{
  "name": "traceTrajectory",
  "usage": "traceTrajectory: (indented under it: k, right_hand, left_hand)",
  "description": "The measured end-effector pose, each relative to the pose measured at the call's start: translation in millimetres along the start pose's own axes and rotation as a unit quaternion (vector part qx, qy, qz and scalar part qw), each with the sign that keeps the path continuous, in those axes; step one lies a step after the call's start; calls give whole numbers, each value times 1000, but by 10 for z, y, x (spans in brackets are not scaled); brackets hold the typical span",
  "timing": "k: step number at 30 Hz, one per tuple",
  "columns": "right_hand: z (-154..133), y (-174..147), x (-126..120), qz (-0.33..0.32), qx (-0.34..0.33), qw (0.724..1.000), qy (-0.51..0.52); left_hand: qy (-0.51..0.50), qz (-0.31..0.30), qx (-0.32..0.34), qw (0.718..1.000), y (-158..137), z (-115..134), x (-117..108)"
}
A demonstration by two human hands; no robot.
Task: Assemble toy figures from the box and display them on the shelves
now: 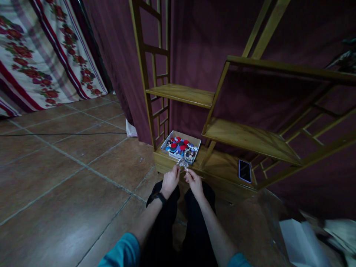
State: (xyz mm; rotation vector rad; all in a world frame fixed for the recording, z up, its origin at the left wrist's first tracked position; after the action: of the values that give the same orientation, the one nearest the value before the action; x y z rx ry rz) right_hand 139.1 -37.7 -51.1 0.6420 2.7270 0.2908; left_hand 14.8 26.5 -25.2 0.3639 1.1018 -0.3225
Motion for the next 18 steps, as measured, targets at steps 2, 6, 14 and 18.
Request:
traceTrajectory:
  k: [2, 6, 14, 18]
  right_hand:
    - [-30, -9, 1, -3, 1, 1000, 4]
    - [-57, -10, 14, -6, 9, 999, 43]
    - [-49, 20, -20, 37, -16, 999, -1]
    - [-77, 22, -3, 25, -47, 998, -27]
  left_hand:
    - [0, -7, -5, 1000, 0, 3, -3]
    - [-2, -13, -12, 1000, 0, 7, 0]
    - [-14, -22, -14, 1000, 4, 9, 18]
    - [-30, -34, -4, 999, -8, 44, 1]
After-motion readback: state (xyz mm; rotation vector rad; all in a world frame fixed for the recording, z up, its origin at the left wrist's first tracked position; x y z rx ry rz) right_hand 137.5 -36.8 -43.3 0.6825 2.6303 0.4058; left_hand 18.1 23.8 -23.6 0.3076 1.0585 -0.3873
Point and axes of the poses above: each hand's wrist, its own y-axis towards the middle knuckle, its own x-axis out of the palm, z = x × y, the point moved 4 cm from there along y, towards the middle knuckle, and after that the axes turned 5 degrees about -x, right-handed, at the moved point
